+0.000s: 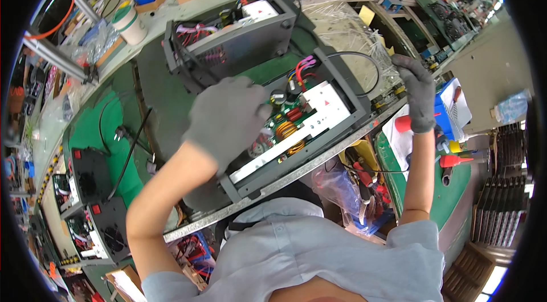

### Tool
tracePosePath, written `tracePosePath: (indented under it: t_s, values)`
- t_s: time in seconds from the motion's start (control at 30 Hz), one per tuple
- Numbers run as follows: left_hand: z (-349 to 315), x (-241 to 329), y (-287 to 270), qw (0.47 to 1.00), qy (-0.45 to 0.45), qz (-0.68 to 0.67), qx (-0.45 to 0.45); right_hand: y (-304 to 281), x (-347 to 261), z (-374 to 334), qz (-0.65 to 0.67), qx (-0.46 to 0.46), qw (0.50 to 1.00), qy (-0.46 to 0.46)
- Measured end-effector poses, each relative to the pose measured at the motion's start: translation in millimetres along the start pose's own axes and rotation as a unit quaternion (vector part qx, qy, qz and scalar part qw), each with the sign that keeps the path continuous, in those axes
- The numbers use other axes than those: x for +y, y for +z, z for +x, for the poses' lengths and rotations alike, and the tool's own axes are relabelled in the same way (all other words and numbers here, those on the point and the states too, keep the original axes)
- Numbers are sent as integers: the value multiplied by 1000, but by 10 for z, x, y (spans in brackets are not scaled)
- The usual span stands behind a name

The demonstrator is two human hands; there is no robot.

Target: Assemble internal electrical components, fasten the outer metal casing with screws using an electric screwdriver, and apply specification labels to the units.

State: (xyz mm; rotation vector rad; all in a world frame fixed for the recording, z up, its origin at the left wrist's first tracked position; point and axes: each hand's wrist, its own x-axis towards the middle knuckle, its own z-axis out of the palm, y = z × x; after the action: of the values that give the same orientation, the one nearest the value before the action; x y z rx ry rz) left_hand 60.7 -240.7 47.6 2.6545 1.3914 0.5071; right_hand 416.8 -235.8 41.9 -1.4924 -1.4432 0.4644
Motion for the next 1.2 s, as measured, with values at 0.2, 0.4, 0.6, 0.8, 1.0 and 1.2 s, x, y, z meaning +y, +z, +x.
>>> tracePosePath:
  t_s: [0.2, 0.4, 0.6, 0.8, 1.0, 1.2]
  values:
    - [-1012, -498, -139, 908, -249, -121, 315, 211, 663, -105, -98, 70, 993, 14]
    - [-1979, -891, 768, 886, -421, 150, 121, 580, -1, -484, -9, 141, 983, -113]
    - [-1893, -1086, 935, 859, -477, 123, 140, 738, -286, -749, 0, 140, 933, -331]
    - [-1829, -1163, 1088, 884, -444, 58, 136, 971, -509, -1307, 98, 36, 910, -402]
    - [-1597, -1066, 1210, 901, -416, -96, 73, 2109, -1031, -1920, 100, -288, 837, -454]
    - [-1575, -1131, 904, 938, -311, -69, 140, 2861, -398, -1811, -216, -413, 756, -459]
